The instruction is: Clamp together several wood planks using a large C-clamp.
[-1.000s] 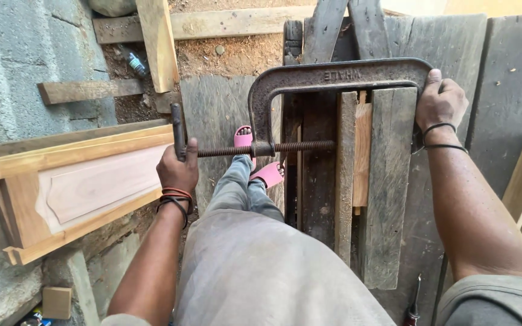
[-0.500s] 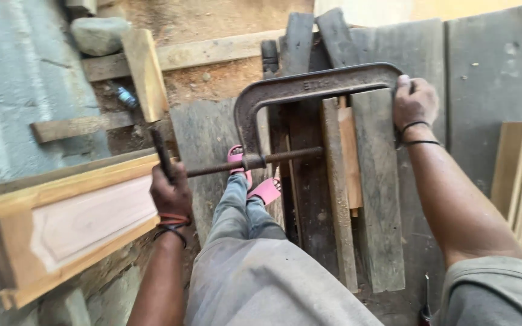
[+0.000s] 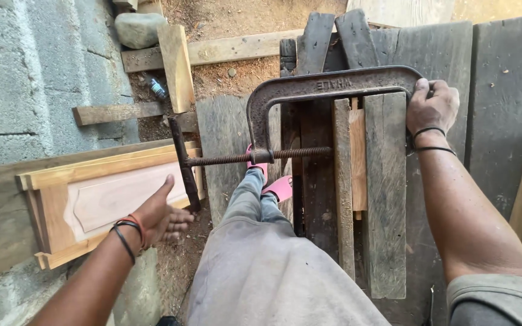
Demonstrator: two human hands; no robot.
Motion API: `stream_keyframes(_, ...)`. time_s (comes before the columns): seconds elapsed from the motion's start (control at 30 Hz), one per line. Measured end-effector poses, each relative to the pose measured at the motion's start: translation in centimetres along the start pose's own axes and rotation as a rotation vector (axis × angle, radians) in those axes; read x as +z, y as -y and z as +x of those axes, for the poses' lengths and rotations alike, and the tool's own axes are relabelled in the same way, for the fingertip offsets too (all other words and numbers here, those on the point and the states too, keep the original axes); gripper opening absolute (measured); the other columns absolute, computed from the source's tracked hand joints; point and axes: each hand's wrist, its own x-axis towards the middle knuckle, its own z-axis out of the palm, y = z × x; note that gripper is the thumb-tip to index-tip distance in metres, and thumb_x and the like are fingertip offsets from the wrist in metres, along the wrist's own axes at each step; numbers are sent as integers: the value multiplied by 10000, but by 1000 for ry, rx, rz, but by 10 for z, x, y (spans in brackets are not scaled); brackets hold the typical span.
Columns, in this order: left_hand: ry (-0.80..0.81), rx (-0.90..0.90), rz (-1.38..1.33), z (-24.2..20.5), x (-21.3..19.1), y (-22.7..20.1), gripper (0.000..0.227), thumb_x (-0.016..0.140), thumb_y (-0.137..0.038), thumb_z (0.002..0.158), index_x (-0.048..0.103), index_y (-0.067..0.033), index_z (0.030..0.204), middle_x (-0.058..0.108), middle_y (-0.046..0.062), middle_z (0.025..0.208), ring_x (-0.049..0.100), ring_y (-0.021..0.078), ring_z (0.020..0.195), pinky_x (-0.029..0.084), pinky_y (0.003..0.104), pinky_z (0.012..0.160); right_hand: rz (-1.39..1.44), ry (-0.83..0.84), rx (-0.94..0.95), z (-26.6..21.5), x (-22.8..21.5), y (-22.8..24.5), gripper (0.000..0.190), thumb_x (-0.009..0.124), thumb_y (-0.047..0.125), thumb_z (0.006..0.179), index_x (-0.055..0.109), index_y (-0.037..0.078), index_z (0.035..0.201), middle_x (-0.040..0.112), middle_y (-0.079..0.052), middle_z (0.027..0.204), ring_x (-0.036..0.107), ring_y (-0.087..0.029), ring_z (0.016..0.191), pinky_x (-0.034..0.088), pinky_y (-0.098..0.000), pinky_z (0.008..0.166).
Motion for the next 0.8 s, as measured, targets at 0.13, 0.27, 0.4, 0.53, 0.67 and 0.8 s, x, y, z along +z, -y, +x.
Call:
stream_keyframes(0.13, 186, -160, 43, 12, -22, -19, 1328, 64, -1059, 643, 710, 41, 1009, 585, 19, 619, 475, 130, 503, 396, 267, 446, -4, -32, -4, -4, -4, 8, 311, 682, 378, 1069, 728, 76, 1006, 641, -202, 1052, 601, -407, 1037, 468, -515, 880)
stream_keyframes(0.27, 227, -232, 127, 31, -17, -38, 1423, 12, -1076, 594, 728, 71, 1038, 582, 22, 565, 531, 146, 452, 431, 254, 439, -29, -65, 18, -7, -3, 5, 304, 696, 376, 1067, 739, 82, 1004, 647, -211, 1020, 610, -417, 1014, 483, -524, 882)
stream_keyframes(0.4, 204, -419, 137, 39, -27, -60, 1433, 35, -1095, 572, 681, 98, 1033, 593, 50, 541, 551, 164, 410, 448, 276, 402, -7, -61, 37, -7, -10, 21, 299, 694, 362, 1049, 729, 72, 983, 650, -202, 982, 610, -420, 981, 483, -533, 842)
stream_keyframes(0.53, 396, -617, 191, 86, -52, -77, 1492, 80, -1127, 475, 684, 124, 1018, 683, 101, 596, 567, 179, 376, 449, 270, 354, 6, -76, 0, -7, -12, 25, 269, 691, 334, 1032, 726, 74, 973, 651, -194, 973, 603, -414, 977, 489, -519, 847)
stream_keyframes(0.67, 356, -667, 226, 71, -23, -125, 1290, 215, -1034, 593, 758, 18, 1105, 775, 203, 805, 607, 224, 416, 497, 290, 395, -20, -88, 35, -5, -18, 37, 259, 695, 326, 1025, 719, 76, 961, 650, -180, 966, 604, -398, 972, 487, -513, 846)
stream_keyframes(0.8, 525, -728, 270, 106, -28, -149, 1103, 375, -959, 629, 778, -41, 1089, 773, 346, 953, 653, 283, 492, 522, 336, 438, -38, -50, 97, -6, -26, 44, 228, 702, 311, 995, 719, 97, 917, 652, -154, 943, 611, -380, 962, 490, -501, 844)
